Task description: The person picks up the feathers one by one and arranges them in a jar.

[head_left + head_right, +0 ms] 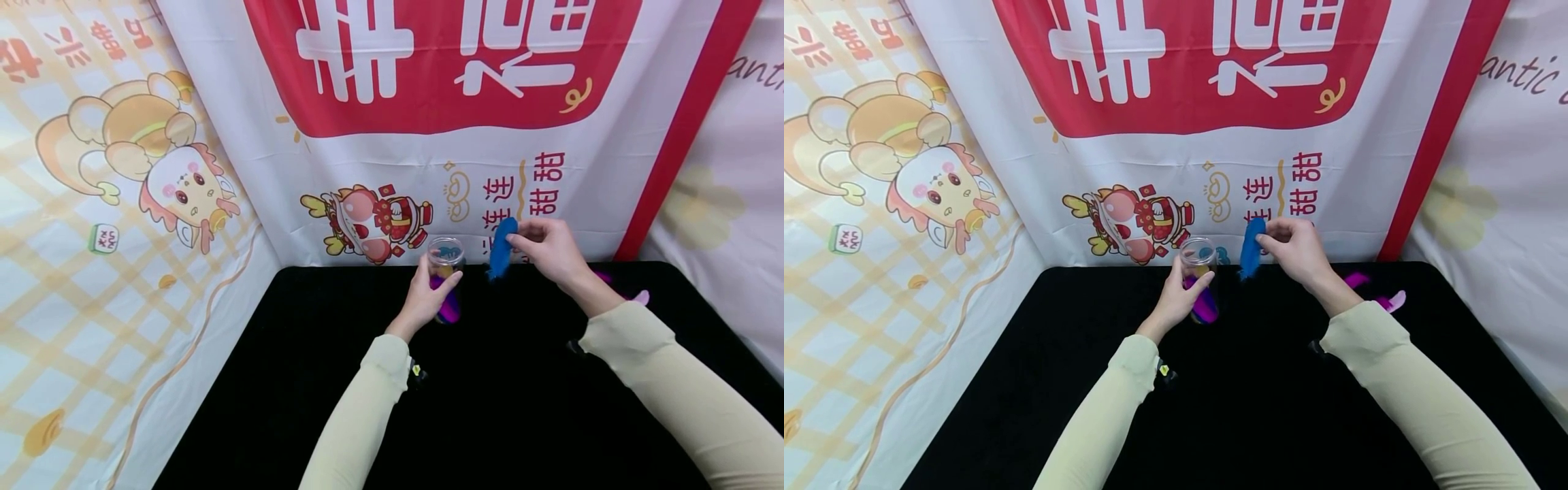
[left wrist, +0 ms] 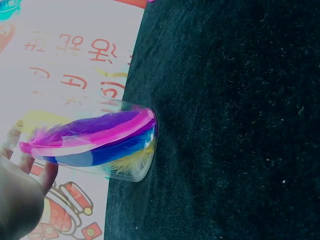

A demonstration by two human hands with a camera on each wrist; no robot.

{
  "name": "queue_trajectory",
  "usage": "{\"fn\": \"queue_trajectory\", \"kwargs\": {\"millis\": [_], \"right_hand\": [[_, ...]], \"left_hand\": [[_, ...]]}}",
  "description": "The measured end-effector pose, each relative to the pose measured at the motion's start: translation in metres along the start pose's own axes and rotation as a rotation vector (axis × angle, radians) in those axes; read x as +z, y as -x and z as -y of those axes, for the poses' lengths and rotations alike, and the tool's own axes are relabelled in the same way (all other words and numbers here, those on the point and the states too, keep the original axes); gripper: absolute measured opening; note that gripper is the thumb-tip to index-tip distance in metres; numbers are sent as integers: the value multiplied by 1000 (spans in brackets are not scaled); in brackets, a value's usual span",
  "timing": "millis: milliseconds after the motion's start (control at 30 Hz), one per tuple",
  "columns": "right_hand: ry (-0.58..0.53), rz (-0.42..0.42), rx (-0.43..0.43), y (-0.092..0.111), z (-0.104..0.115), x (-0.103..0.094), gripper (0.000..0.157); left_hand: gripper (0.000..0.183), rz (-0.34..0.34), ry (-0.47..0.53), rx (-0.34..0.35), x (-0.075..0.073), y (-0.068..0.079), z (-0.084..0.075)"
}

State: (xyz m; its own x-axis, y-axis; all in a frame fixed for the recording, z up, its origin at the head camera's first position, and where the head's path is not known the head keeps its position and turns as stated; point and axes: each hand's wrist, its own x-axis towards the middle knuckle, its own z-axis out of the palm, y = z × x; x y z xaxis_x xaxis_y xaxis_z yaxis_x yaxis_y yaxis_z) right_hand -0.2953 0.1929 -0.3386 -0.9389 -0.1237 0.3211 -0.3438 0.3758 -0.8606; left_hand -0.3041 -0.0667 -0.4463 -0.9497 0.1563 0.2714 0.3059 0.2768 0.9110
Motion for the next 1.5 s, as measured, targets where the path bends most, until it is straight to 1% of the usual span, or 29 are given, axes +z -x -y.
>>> {"fn": "queue_trajectory", "kwargs": {"millis": [167,400,533,767,1067,1300,1433,1500], "right_hand": [[-16,-13,-19,0,4,3,25],[-65,-48,-90,-2,9,7,21],[-64,-69,-98,-3,12,8,19],[-70,-87,-107,-6,21,10,20],[-166,-140,-158,-10,30,20,20],[-265,-131,-152,-10,38,25,19],[-266,-130,-155,-6,51,25,19],[-259,-131,-159,-7,52,26,18]], "left_hand": [[63,-2,-2,2,0,0,0],[64,-12,-8,6,1,0,-1],[64,-11,0,7,1,0,0],[62,-14,20,19,2,0,2],[63,-20,10,20,2,0,2],[63,-15,6,11,2,1,3],[63,-13,13,13,1,1,3],[62,-11,19,14,1,0,3]]}}
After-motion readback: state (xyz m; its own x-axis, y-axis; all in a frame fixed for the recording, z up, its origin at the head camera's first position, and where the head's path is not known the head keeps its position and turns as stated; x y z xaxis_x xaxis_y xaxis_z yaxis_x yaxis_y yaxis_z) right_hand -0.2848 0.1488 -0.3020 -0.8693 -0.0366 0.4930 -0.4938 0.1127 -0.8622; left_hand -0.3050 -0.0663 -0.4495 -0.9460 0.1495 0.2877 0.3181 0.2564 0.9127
